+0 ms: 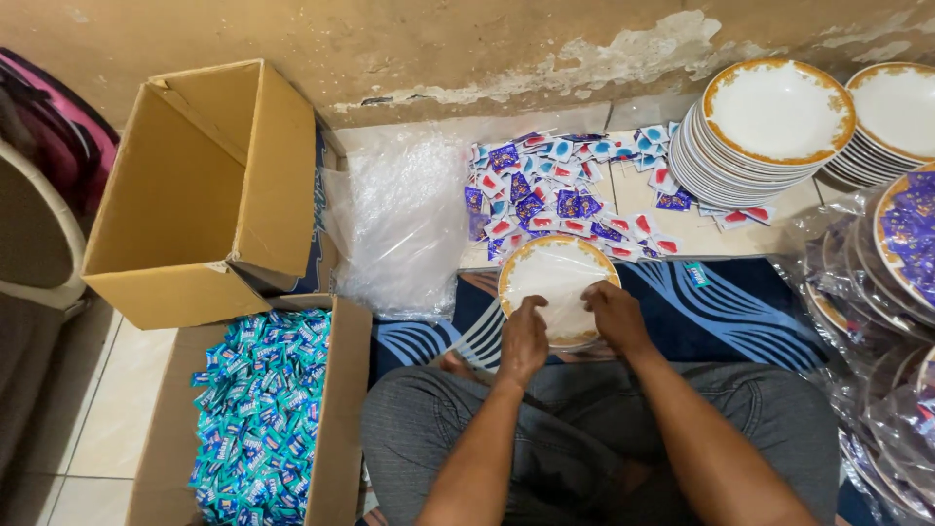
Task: The person places candies into plastic bags, puts the bags into containers, and stacks plates on the floor.
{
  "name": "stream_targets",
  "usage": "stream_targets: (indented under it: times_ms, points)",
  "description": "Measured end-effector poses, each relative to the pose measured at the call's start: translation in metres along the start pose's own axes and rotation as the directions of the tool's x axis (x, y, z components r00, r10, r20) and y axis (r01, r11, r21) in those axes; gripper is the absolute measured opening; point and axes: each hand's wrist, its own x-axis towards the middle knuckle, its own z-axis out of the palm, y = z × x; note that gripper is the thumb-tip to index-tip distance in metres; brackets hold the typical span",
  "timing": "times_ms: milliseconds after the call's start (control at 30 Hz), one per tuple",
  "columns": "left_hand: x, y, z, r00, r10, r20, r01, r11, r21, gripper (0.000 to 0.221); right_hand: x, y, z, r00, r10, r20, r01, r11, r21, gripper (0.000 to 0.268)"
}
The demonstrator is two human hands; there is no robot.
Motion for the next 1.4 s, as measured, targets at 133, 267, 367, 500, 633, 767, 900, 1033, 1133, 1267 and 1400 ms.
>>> stream_targets:
  times_ms: [133, 267, 367, 500, 633, 767, 900, 1033, 1133, 1267, 1400]
  points:
    - [0.003, 0.023, -0.011, 0.997, -0.027, 0.069, 0.012, 0.977, 0.212, 0.054, 0.027, 0.011, 0.01, 0.997, 0.082, 0.009, -0.082, 0.996, -0.025, 0.023]
    - [0.011, 0.007, 0.0, 0.993, -0.117, 0.035, 0.095, 0.924, 0.371, 0.02, 0.002, -0.033, -0.011, 0.992, 0.123, -0.035, -0.127, 0.979, -0.159, 0.031]
    - [0.016, 0.002, 0.0, 0.992, -0.128, -0.018, 0.126, 0.919, 0.373, 0.023, -0.037, -0.06, -0.015, 0.971, -0.234, -0.044, 0.197, 0.893, -0.405, 0.032]
    - [0.03, -0.011, 0.01, 0.982, -0.19, -0.018, 0.183, 0.909, 0.375, 0.033, -0.085, -0.071, -0.004, 0.557, -0.823, 0.113, 0.705, 0.397, -0.588, 0.026]
    - [0.037, -0.011, 0.003, 0.973, -0.229, 0.017, 0.211, 0.922, 0.326, 0.034, -0.088, -0.005, 0.026, 0.517, -0.785, 0.341, 0.569, 0.017, -0.823, 0.019]
    - [0.042, -0.012, 0.005, 0.953, -0.297, 0.055, 0.26, 0.899, 0.352, 0.035, -0.082, 0.004, 0.031, 0.63, -0.669, 0.393, 0.655, 0.187, -0.732, 0.014]
    - [0.033, 0.005, -0.005, 0.981, -0.193, 0.009, 0.176, 0.914, 0.366, 0.032, -0.061, -0.01, 0.016, 0.958, -0.105, 0.268, 0.277, 0.595, -0.754, 0.073]
    - [0.026, -0.002, 0.001, 0.997, -0.037, -0.074, 0.064, 0.908, 0.414, 0.029, -0.083, -0.059, -0.005, 0.938, -0.022, 0.347, 0.293, 0.585, -0.756, 0.104]
    - [0.026, 0.003, -0.005, 0.991, 0.045, -0.122, 0.015, 0.894, 0.449, 0.025, -0.081, -0.049, -0.005, 0.924, -0.06, 0.378, 0.34, 0.582, -0.739, 0.104]
    - [0.033, -0.014, 0.012, 0.994, -0.065, -0.088, 0.093, 0.924, 0.372, 0.025, -0.065, -0.022, -0.001, 0.749, -0.651, -0.127, 0.367, 0.566, -0.738, 0.064]
    - [0.049, -0.053, 0.042, 0.992, -0.11, -0.069, 0.125, 0.954, 0.273, 0.024, -0.03, -0.007, -0.017, 0.981, 0.19, 0.04, -0.158, 0.9, -0.406, 0.084]
